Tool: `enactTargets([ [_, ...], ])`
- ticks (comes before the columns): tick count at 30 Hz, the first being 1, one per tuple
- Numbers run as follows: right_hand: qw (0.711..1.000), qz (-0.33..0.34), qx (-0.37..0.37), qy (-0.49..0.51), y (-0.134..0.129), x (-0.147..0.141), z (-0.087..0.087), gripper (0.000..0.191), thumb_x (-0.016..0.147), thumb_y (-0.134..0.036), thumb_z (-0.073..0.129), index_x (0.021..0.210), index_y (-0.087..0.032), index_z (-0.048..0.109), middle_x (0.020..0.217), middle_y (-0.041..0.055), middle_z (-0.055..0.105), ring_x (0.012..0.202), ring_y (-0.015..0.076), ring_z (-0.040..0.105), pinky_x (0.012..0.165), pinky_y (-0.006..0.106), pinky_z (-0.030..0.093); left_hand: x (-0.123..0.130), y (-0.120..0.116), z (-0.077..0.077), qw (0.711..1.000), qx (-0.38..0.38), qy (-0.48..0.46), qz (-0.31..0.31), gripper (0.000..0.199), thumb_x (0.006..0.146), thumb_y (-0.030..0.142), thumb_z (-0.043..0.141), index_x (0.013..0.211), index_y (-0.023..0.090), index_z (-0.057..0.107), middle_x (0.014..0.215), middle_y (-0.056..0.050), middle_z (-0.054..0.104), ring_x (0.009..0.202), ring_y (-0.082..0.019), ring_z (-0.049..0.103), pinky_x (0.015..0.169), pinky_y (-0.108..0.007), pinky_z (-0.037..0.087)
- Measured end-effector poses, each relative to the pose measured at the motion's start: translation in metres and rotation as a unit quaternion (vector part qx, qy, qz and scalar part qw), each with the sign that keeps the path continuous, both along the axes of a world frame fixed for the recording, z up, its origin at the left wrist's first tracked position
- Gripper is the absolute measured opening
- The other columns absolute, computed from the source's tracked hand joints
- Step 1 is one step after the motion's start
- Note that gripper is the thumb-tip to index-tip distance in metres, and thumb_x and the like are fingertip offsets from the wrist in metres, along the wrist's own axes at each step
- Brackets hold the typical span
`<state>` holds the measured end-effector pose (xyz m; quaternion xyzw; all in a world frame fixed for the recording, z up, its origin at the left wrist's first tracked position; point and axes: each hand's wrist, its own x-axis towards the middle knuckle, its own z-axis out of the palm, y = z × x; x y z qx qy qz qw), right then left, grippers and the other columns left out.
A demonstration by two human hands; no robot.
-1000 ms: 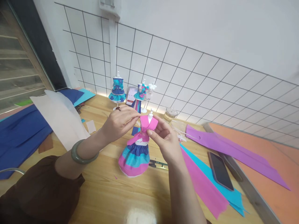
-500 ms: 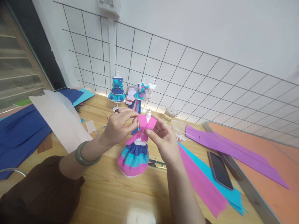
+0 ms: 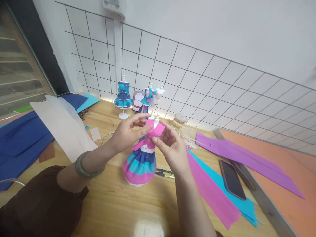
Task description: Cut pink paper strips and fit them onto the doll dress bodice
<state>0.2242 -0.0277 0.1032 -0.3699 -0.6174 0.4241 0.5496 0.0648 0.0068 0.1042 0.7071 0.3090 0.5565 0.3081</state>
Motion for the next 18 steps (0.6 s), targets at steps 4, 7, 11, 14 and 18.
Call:
enactTargets([
  [4,0.999,-0.027,-0.004,-0.017,-0.0018,0.0010,0.0004,0.048,0.074,-0.031,0.068,0.120,-0.036,0.054,0.112,0.0019,0.062,0.104,0.0234,0.057,0.090,0.044,0.047,0.0036,0.0005,-0.0014,0.996,-0.050,-0.042,-0.061,0.032,0.079,0.035,0.058,0.107,0.019,0.060,0.092,-0.005,0.067,0.083,-0.014,0.062,0.077,-0.028,0.051],
  [7,0.998,-0.061,-0.007,-0.014,-0.0040,0.0011,0.0031,0.036,0.078,-0.035,0.063,0.114,-0.034,0.058,0.110,0.0019,0.063,0.102,0.0226,0.058,0.090,0.044,0.047,0.0037,-0.0015,-0.0002,0.990,-0.079,-0.064,-0.094,0.030,0.080,0.032,0.059,0.105,0.018,0.061,0.092,-0.005,0.067,0.084,-0.014,0.062,0.077,-0.028,0.052],
  [11,0.998,-0.059,-0.018,-0.011,-0.0081,-0.0007,0.0084,0.024,0.084,-0.037,0.054,0.104,-0.029,0.064,0.109,0.0024,0.063,0.101,0.0212,0.058,0.092,0.044,0.045,0.0031,-0.0066,0.0042,0.986,-0.092,-0.091,-0.106,0.023,0.081,0.031,0.057,0.097,0.016,0.064,0.094,-0.005,0.067,0.090,-0.015,0.062,0.079,-0.028,0.051],
  [14,0.997,-0.073,-0.012,-0.009,-0.0077,-0.0005,0.0069,0.024,0.084,-0.037,0.054,0.101,-0.026,0.066,0.101,0.0029,0.066,0.095,0.0200,0.060,0.090,0.043,0.046,0.0032,-0.0090,0.0057,0.984,-0.106,-0.101,-0.097,0.023,0.080,0.031,0.058,0.095,0.015,0.065,0.092,-0.006,0.068,0.089,-0.015,0.062,0.078,-0.026,0.051],
  [18,0.995,-0.103,0.000,-0.003,-0.0036,0.0016,0.0011,0.023,0.082,-0.037,0.057,0.096,-0.024,0.068,0.094,0.0031,0.069,0.090,0.0193,0.062,0.086,0.040,0.048,0.0039,-0.0089,0.0048,0.984,-0.117,-0.100,-0.085,0.021,0.079,0.030,0.059,0.089,0.013,0.066,0.088,-0.006,0.069,0.084,-0.015,0.063,0.075,-0.026,0.051],
])
